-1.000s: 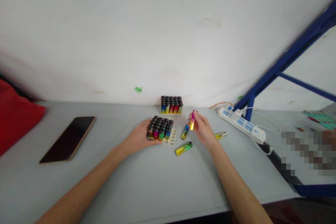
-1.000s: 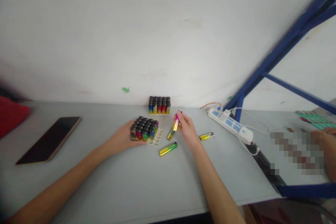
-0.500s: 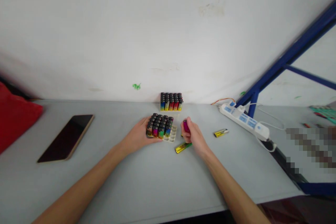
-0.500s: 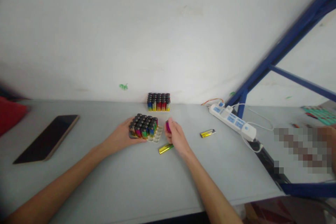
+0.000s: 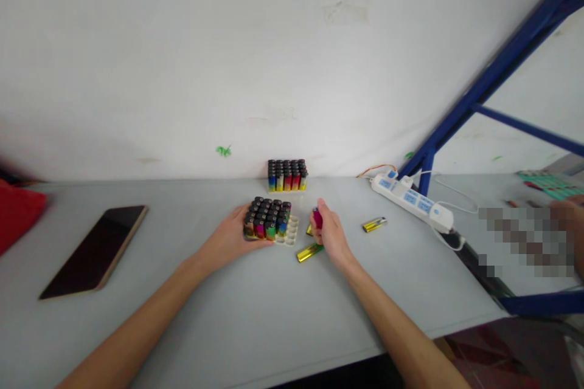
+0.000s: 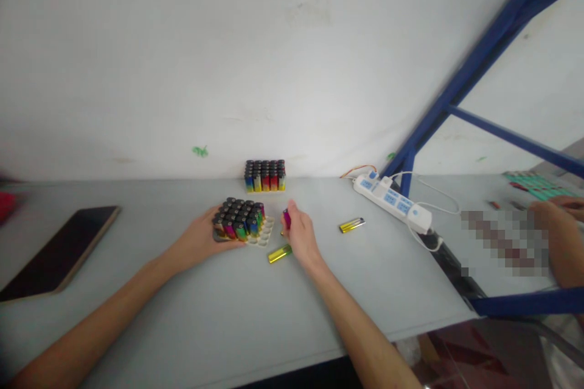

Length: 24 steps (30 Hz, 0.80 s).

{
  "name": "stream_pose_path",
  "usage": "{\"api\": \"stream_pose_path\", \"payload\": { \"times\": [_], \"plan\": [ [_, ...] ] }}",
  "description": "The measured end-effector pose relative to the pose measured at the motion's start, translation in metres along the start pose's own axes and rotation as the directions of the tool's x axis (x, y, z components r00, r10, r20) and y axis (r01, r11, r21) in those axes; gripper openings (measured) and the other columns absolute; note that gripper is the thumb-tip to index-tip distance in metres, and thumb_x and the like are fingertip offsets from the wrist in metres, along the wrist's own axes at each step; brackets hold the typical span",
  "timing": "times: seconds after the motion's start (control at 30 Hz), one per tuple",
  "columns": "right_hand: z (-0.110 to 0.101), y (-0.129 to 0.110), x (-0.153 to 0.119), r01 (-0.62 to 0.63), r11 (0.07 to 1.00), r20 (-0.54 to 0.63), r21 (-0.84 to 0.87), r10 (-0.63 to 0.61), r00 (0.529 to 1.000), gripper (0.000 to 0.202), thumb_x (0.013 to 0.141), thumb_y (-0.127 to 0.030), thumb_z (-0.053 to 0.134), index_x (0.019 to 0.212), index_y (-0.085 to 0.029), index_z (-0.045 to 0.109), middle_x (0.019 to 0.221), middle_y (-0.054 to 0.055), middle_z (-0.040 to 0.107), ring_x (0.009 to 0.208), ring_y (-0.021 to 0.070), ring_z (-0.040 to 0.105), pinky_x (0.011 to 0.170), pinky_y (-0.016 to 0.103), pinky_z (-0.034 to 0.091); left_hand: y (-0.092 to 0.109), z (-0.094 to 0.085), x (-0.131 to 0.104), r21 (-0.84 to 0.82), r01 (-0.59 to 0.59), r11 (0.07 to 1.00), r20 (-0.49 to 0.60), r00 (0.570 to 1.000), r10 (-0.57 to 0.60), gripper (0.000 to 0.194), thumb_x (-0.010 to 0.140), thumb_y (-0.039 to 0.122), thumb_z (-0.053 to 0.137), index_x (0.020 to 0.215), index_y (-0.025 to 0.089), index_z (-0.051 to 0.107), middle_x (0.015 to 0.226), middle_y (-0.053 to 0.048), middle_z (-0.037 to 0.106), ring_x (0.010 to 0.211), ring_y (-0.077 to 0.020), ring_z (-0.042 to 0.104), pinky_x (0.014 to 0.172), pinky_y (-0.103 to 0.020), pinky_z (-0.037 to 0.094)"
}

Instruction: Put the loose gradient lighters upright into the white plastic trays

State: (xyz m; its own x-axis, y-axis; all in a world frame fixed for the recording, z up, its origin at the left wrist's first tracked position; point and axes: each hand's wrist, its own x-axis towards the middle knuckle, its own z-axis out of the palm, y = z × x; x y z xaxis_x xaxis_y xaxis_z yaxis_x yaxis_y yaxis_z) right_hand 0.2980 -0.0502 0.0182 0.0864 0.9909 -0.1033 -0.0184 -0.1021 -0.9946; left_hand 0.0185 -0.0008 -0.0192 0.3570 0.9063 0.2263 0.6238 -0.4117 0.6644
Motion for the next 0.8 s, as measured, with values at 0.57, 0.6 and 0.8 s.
{"api": "stream_pose_path", "payload": {
  "times": [0.57,0.6,0.8],
  "plan": [
    [-0.011,-0.001,-0.016,0.581,0.672,0.336,-0.46,-0.473,0.814,0.027,0.121,-0.046,0.065,0.115,-0.024,0.078,0.091,0.005,0.084,0.083,0.0234,0.08,0.084,0.033,0.061,0.007,-0.002,-0.002,-0.039,0.001,0.999,0.008,1.0,-0.001,0.091,0.074,0.059,0.104,0.152,0.026,0.07,0.162,-0.014,0.076,0.153,-0.0421,0.071,0.137,-0.057,0.053],
    [-0.011,0.002,-0.015,0.593,0.662,0.346,-0.459,-0.481,0.805,0.024,0.121,-0.043,0.065,0.116,-0.023,0.077,0.092,0.005,0.085,0.084,0.0234,0.081,0.084,0.032,0.062,0.008,-0.001,-0.002,-0.04,-0.002,0.999,0.008,1.0,0.003,0.091,0.074,0.059,0.105,0.151,0.026,0.071,0.161,-0.014,0.076,0.153,-0.042,0.071,0.137,-0.057,0.053],
    [-0.005,0.002,-0.016,0.647,0.394,0.493,-0.652,-0.428,0.757,0.016,0.118,-0.036,0.075,0.112,-0.02,0.075,0.094,0.008,0.085,0.081,0.0249,0.081,0.075,0.031,0.055,0.009,0.0,0.0,-0.048,-0.028,0.998,-0.002,1.0,0.028,0.084,0.074,0.058,0.105,0.146,0.027,0.073,0.157,-0.012,0.079,0.147,-0.0406,0.075,0.134,-0.056,0.056]
  ]
}}
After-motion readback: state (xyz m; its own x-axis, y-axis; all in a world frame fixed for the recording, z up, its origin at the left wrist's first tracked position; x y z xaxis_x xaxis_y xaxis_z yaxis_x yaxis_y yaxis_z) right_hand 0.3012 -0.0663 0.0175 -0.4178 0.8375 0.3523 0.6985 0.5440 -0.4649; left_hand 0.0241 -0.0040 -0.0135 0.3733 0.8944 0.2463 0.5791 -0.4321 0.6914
